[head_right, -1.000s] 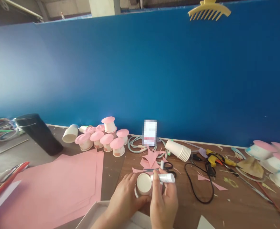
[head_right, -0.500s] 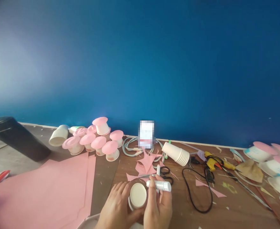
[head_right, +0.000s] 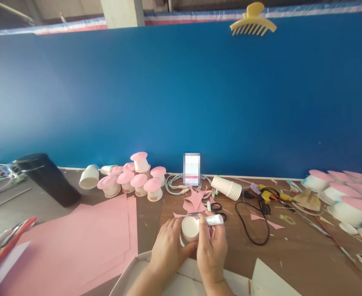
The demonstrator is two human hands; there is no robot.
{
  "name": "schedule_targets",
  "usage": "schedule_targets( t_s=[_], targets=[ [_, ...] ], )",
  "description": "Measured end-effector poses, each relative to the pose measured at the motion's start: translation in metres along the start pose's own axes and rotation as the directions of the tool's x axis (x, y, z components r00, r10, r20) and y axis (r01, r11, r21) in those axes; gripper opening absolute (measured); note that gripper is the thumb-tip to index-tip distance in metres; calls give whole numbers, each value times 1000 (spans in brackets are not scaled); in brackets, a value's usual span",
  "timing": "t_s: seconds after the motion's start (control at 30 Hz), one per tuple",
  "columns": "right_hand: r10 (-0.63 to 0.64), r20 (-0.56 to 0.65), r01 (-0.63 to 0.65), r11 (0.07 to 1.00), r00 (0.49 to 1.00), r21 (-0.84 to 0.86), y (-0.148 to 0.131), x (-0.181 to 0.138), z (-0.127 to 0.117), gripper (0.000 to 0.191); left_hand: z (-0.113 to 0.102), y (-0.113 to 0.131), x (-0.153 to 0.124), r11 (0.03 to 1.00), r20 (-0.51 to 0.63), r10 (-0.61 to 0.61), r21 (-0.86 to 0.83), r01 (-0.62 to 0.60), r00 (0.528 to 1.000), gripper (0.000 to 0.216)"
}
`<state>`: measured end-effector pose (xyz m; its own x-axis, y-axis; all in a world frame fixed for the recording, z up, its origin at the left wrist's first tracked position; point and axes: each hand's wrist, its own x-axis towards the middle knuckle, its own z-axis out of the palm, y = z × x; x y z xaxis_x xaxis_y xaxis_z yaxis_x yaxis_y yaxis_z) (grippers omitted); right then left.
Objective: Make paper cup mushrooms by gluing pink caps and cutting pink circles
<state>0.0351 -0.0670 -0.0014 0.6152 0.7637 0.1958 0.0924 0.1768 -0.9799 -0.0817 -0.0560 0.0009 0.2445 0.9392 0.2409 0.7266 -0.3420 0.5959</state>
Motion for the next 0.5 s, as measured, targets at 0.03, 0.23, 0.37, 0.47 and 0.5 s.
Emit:
schedule_targets(
  t_s=[0.03, 0.23, 0.37, 0.47, 0.5],
  targets=[
    [5, 8, -5, 1000, 1000, -8, 0, 0, 0, 41, 0, 0, 0, 1000, 10, -14, -11, 14, 1000, 48],
    [61, -34, -63, 996, 998, -64, -6, 1, -1, 46, 2, 4, -1, 996, 14, -59, -64, 60, 998, 51],
    [50, -41, -52, 997, 998, -61, -9, 0, -1, 44, 5, 5, -2, 996, -17, -64, -71, 63, 998, 47],
    [52, -30, -53, 998, 998, -26, -8, 0, -1, 41, 7, 5, -3, 997, -29, -50, -58, 48, 998, 48],
    [54, -31, -55, 998, 998, -12, -8, 0, -1, 41, 7, 5, -3, 998, -33, -45, -50, 43, 998, 49]
  ],
)
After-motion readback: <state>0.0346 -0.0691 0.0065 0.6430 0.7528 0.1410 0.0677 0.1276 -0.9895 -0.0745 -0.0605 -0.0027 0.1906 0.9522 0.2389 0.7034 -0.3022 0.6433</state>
